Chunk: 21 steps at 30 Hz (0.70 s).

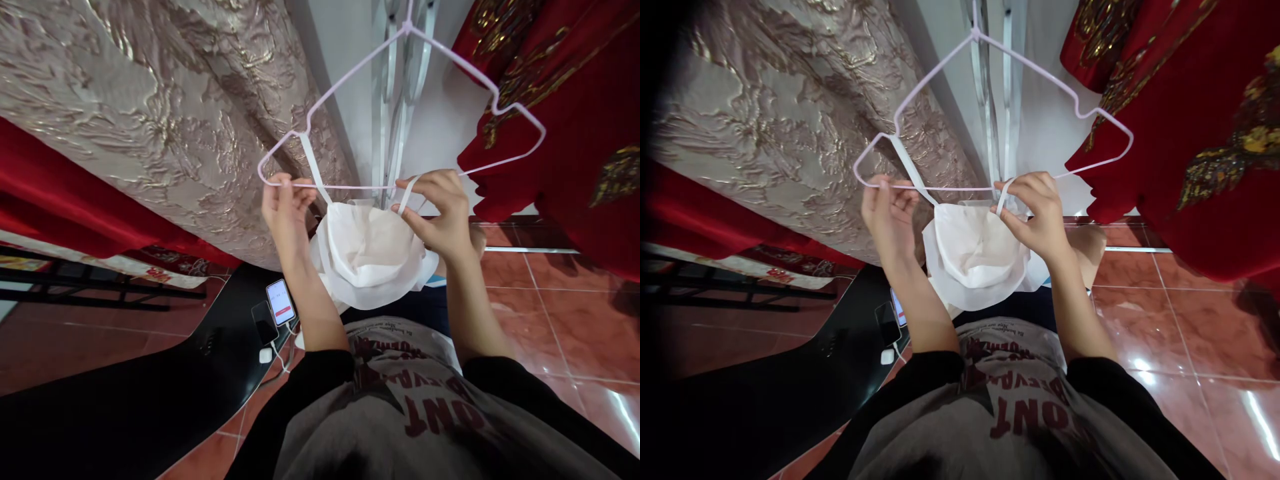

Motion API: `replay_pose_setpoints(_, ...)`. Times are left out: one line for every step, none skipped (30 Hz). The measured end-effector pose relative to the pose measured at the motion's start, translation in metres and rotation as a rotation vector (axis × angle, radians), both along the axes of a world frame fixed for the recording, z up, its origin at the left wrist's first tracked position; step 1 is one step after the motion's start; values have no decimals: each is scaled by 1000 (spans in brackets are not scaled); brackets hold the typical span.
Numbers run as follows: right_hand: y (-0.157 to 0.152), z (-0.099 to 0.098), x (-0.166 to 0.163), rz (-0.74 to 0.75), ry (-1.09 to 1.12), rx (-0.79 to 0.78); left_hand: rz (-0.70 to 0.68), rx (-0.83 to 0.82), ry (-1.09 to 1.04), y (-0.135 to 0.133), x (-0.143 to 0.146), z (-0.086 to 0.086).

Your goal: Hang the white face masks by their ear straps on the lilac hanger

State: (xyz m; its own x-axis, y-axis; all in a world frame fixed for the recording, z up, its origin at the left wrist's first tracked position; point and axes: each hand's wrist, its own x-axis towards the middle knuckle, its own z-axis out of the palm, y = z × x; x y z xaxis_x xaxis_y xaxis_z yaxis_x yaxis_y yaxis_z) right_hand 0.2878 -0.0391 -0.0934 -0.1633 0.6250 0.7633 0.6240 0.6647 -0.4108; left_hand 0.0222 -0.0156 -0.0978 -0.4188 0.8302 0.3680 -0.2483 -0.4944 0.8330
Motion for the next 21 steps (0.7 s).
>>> replay_pose_setpoints(-1,1,-1,-7,6,-9,-28,-3,-4,-4,7,-5)
replay_pose_setpoints(-3,3,-2,-12,14,-17,-43,16,5,-7,14,-7)
replay_pose_setpoints(-6,5,-3,-12,27,-25,-42,41,23,-9,20,-8)
replay_pose_setpoints(-9,7,-4,-3,51,-29,-26,68,42,-10,25,-8)
replay_pose_setpoints(-12,9,-3,8,90,-23,-3,91,56,-10,28,-7)
replay_pose_setpoints(-15,11,-1,18,137,-7,24,103,69,-10,31,-5)
replay_pose_setpoints(-17,11,2,16,194,24,50,101,79,-10,32,-3)
replay_pose_setpoints(-19,10,9,0,249,70,77,91,88,-10,32,-2)
replay_pose_setpoints(-19,8,18,-32,296,124,100,83,92,-9,31,-1)
replay_pose_setpoints(-19,5,29,-76,333,179,116,79,93,-9,30,0)
replay_pose_setpoints(-17,2,42,-127,358,228,126,80,91,-9,29,0)
replay_pose_setpoints(-15,-1,56,-165,375,263,135,85,93,-9,28,0)
replay_pose_setpoints(-13,-3,69,-193,396,290,137,91,99,-9,28,0)
replay_pose_setpoints(-10,-4,81,-207,408,306,138,96,107,-9,27,-1)
replay_pose_setpoints(-8,-3,91,-212,419,314,137,97,117,-9,26,-2)
replay_pose_setpoints(-6,0,97,-210,415,308,140,93,126,-9,26,-3)
replay_pose_setpoints(-4,6,100,-203,400,293,144,89,132,-9,26,-3)
replay_pose_setpoints(-2,13,100,-194,378,271,146,84,135,-9,25,-4)
replay_pose_setpoints(-1,21,98,-186,352,244,147,79,136,-9,25,-4)
replay_pose_setpoints(1,30,94,-173,324,214,150,72,135,-9,25,-4)
replay_pose_setpoints(2,40,88,-154,299,180,154,64,135,-9,25,-4)
